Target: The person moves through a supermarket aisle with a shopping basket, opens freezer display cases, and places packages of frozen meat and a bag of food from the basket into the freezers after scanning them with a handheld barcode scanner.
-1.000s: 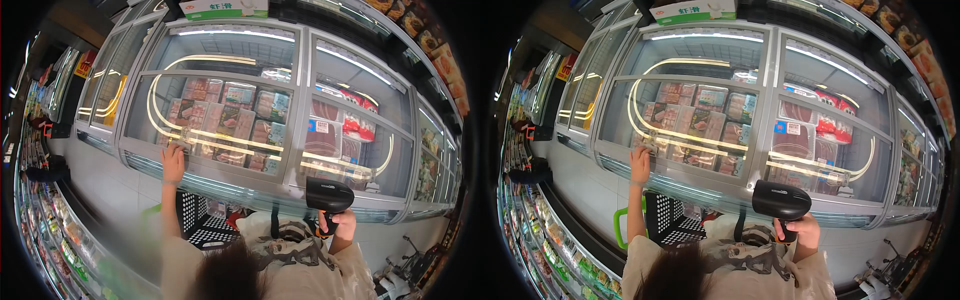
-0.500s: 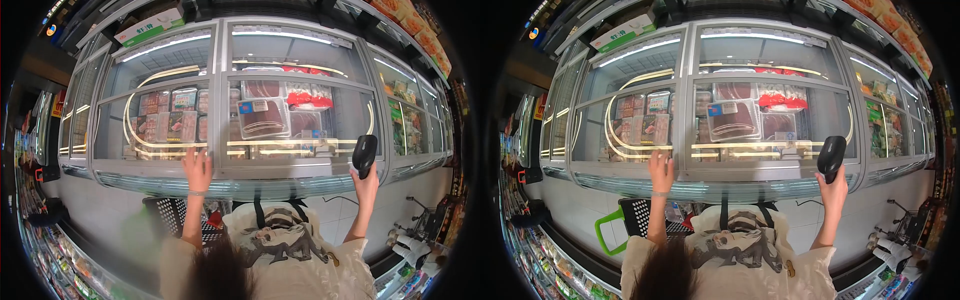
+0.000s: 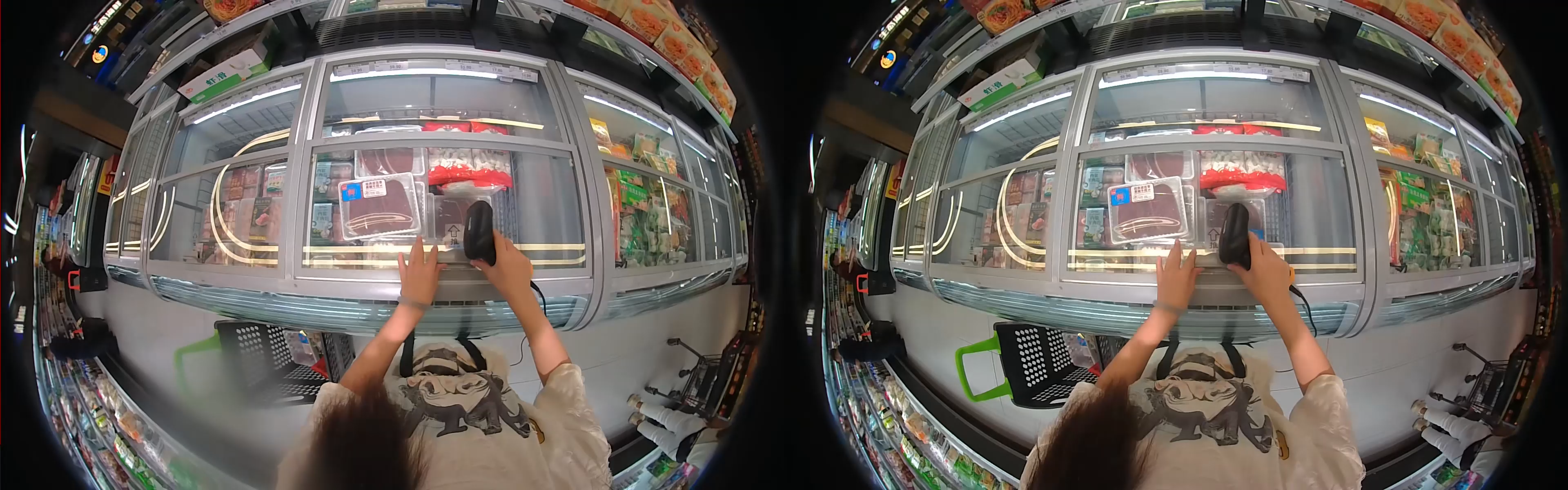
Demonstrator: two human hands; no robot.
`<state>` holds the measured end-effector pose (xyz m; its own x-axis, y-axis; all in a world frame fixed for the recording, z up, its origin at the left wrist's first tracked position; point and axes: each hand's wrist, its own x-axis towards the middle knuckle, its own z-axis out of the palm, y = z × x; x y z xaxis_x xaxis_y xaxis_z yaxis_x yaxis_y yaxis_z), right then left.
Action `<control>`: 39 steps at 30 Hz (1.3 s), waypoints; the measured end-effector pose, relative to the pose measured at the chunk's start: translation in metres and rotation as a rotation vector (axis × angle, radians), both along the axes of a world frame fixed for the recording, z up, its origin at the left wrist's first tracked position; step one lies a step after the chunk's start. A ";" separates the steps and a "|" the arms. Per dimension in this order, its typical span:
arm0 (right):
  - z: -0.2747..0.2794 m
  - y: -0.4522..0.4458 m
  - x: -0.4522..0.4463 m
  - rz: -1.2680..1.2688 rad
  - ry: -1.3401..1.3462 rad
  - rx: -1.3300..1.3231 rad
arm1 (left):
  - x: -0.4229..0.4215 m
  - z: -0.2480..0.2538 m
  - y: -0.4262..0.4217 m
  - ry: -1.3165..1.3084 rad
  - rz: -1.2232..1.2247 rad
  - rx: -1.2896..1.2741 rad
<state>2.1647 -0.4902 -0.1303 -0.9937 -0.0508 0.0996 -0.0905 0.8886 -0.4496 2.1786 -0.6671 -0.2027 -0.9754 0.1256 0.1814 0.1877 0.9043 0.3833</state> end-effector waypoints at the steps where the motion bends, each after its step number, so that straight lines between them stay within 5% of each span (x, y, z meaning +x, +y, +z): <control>1: 0.000 -0.001 -0.003 -0.011 -0.047 0.000 | 0.001 -0.002 0.001 -0.010 0.005 -0.019; 5: -0.006 0.005 -0.021 0.033 -0.257 -0.076 | -0.012 -0.003 0.001 -0.025 0.006 -0.074; 27: -0.039 -0.008 -0.268 -0.179 -0.019 0.058 | -0.291 -0.012 0.011 -0.006 0.006 -0.085; 36: -0.045 -0.008 -0.271 -0.174 0.002 0.083 | -0.287 -0.012 0.013 0.122 0.046 0.006; 39: -0.026 -0.008 -0.251 -0.255 -0.054 0.007 | -0.243 0.015 -0.005 -0.097 -0.018 0.151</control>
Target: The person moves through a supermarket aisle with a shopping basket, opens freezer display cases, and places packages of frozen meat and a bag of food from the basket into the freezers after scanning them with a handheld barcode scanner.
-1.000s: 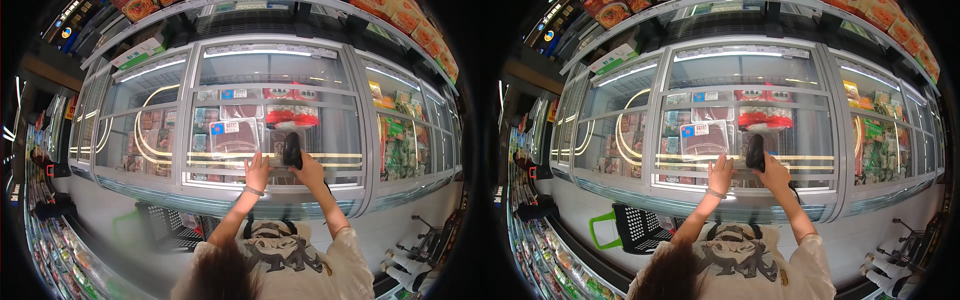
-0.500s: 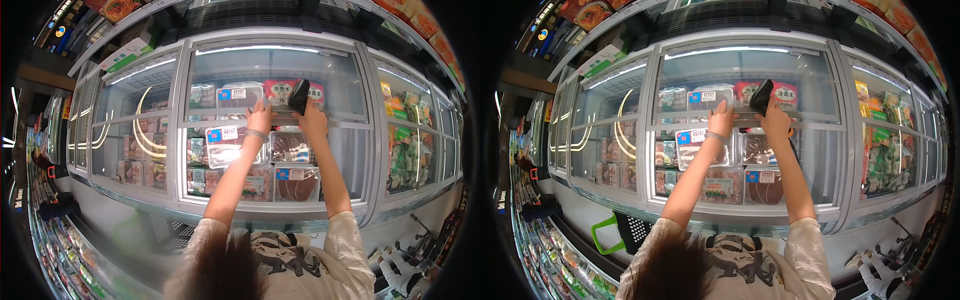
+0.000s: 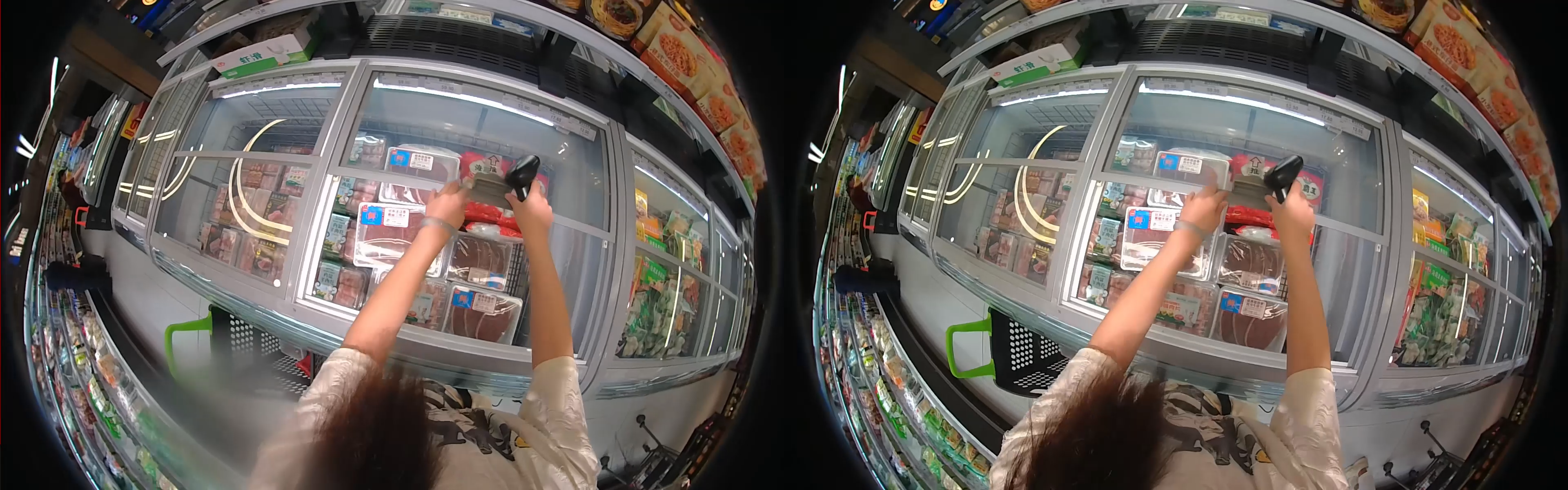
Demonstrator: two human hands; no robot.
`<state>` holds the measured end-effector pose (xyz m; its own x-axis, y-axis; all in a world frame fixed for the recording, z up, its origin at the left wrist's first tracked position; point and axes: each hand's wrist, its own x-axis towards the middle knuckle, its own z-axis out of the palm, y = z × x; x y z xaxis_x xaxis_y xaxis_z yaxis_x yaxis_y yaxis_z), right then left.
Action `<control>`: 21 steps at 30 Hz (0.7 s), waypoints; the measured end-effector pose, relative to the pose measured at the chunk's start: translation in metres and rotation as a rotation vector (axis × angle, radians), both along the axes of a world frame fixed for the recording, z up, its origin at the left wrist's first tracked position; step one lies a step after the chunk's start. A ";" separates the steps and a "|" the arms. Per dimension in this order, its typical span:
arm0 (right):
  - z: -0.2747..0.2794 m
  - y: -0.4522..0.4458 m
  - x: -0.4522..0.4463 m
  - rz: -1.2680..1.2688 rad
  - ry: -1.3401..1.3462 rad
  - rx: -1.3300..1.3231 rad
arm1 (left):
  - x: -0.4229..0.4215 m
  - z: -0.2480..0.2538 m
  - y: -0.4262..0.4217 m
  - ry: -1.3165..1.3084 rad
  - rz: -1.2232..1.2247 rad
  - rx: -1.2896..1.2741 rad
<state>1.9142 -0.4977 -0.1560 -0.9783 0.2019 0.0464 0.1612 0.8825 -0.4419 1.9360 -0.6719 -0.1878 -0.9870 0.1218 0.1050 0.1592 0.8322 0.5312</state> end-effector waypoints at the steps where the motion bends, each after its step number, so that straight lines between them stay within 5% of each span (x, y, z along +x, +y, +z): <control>1: 0.006 0.005 0.011 0.016 -0.017 -0.042 | 0.028 0.004 -0.012 0.095 0.017 0.109; 5: 0.033 0.038 0.082 0.129 -0.234 -0.595 | 0.208 0.040 -0.092 0.117 0.277 0.431; 8: 0.075 0.051 0.164 0.154 -0.405 -1.106 | 0.380 0.007 -0.183 -0.078 0.835 0.500; 10: 0.081 0.057 0.213 0.167 -0.426 -1.274 | 0.495 -0.002 -0.223 -0.007 1.120 0.305; 12: 0.076 0.062 0.254 0.178 -0.455 -1.382 | 0.584 0.002 -0.241 -0.182 1.416 0.147; 16: 0.070 0.046 0.308 0.187 -0.535 -1.443 | 0.698 -0.067 -0.259 0.027 1.640 0.522; 18: 0.075 0.024 0.327 0.187 -0.557 -1.369 | 0.707 -0.098 -0.259 -0.056 1.689 0.708; 21: 0.081 -0.012 0.351 0.222 -0.569 -1.298 | 0.706 -0.139 -0.269 -0.226 1.542 0.579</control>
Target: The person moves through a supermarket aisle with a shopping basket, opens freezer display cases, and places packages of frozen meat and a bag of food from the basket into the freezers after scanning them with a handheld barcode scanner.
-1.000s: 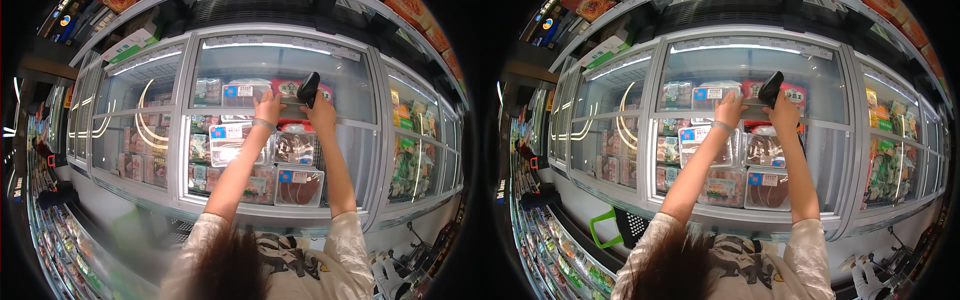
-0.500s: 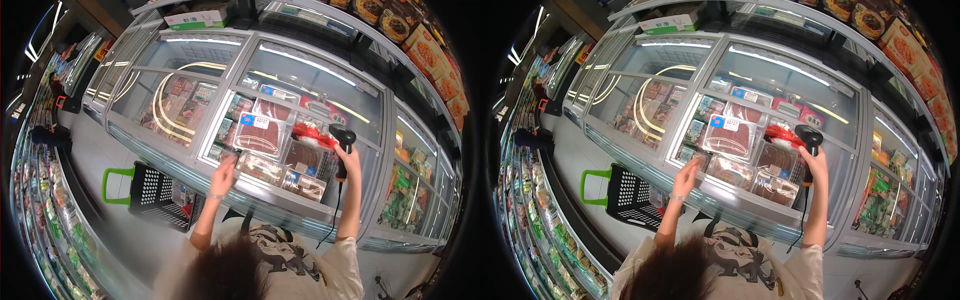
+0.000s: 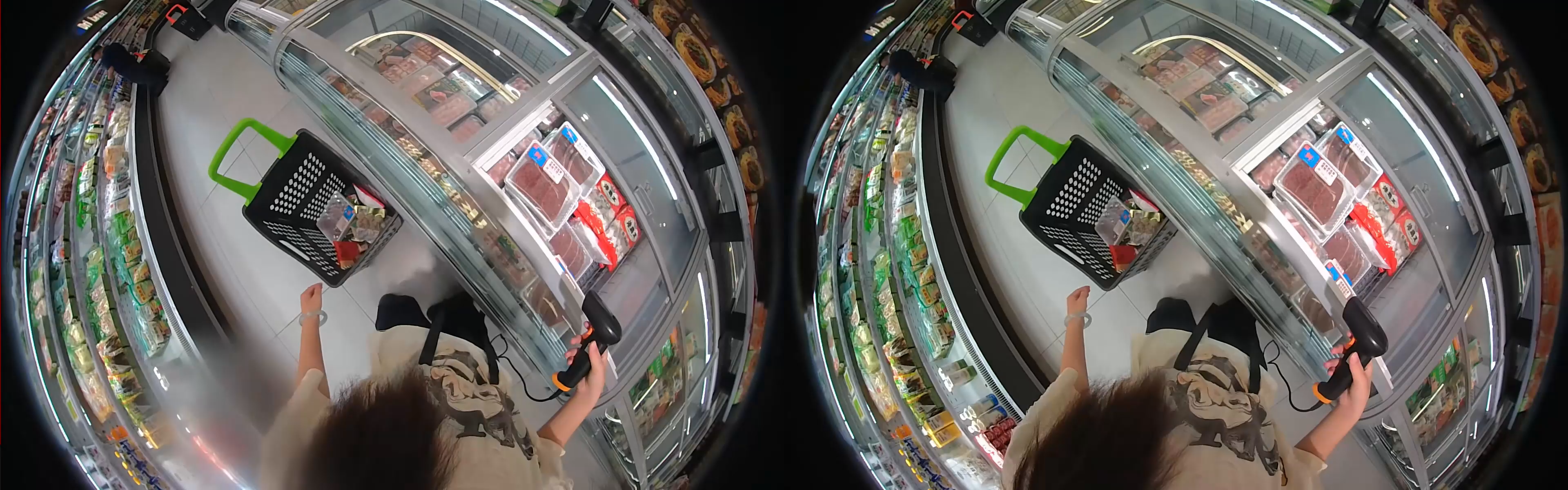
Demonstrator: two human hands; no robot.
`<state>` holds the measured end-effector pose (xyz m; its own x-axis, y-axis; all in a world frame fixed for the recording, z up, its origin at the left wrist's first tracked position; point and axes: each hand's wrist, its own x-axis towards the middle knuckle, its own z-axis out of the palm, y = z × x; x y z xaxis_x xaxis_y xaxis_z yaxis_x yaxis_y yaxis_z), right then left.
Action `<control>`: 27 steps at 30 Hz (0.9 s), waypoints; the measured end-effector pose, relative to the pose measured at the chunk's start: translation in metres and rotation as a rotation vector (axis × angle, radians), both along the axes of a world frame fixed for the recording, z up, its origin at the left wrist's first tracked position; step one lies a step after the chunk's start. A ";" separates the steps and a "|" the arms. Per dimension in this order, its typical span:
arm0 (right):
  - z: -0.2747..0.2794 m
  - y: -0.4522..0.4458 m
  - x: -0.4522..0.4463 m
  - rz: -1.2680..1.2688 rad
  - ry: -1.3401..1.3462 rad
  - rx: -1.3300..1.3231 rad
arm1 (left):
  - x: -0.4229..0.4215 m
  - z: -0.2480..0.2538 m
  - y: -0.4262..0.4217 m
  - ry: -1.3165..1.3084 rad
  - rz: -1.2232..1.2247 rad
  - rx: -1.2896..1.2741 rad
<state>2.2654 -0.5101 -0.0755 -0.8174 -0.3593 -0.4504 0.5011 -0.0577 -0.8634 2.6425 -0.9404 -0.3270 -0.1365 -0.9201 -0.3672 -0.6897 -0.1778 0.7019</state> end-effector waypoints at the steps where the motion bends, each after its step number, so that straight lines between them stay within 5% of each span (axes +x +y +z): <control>1: -0.001 -0.012 0.009 0.016 -0.019 0.011 | 0.002 -0.020 -0.006 -0.005 -0.056 -0.008; 5: -0.009 -0.066 0.052 0.100 -0.114 0.067 | 0.008 -0.091 -0.030 -0.330 -0.296 0.163; 8: -0.024 -0.108 0.094 0.161 -0.253 0.079 | -0.015 -0.083 -0.043 -0.601 -0.507 0.279; 17: -0.080 -0.156 0.193 0.228 -0.572 0.239 | -0.053 -0.192 -0.023 -0.449 -0.733 0.032; 27: -0.127 -0.176 0.225 0.216 -0.618 0.254 | -0.017 -0.184 -0.003 -0.364 -0.682 -0.124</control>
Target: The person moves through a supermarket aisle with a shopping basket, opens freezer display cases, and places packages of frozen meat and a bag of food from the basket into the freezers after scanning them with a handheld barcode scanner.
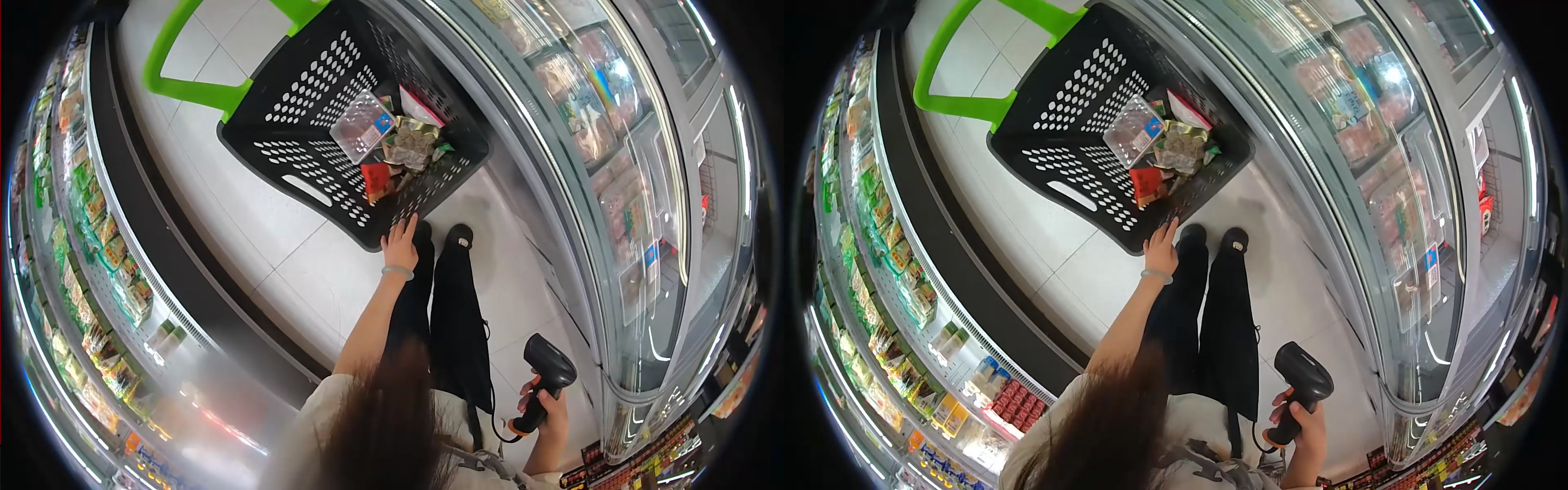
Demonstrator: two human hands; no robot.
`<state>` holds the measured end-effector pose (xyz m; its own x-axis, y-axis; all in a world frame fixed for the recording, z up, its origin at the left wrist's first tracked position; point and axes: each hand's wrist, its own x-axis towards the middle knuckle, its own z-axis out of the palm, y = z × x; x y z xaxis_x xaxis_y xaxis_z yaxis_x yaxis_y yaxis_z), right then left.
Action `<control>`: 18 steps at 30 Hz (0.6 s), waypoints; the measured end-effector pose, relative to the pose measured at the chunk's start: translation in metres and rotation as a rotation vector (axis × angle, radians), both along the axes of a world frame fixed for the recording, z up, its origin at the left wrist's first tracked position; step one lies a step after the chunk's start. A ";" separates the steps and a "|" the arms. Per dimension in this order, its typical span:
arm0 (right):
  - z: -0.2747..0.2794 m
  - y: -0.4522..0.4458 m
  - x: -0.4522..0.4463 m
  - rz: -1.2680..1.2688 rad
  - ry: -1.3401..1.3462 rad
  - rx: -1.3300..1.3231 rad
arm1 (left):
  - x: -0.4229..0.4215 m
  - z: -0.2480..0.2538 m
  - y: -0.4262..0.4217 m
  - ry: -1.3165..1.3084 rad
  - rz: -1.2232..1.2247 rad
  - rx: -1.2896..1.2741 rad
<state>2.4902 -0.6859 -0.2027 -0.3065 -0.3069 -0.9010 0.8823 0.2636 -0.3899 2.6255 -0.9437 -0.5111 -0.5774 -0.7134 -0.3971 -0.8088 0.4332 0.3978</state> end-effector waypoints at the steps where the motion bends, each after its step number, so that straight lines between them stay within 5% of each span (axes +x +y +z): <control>1: -0.001 -0.005 0.001 0.027 -0.015 -0.010 | 0.004 0.002 0.002 -0.004 0.005 0.006; 13: -0.026 -0.146 -0.052 0.195 0.000 0.002 | 0.011 0.024 -0.034 0.037 -0.060 0.137; 17: -0.046 -0.175 -0.056 0.224 -0.043 -0.010 | -0.002 -0.006 -0.093 0.156 0.474 0.465; 18: -0.055 -0.179 -0.059 0.220 -0.051 -0.011 | 0.010 -0.060 -0.100 0.426 0.572 0.500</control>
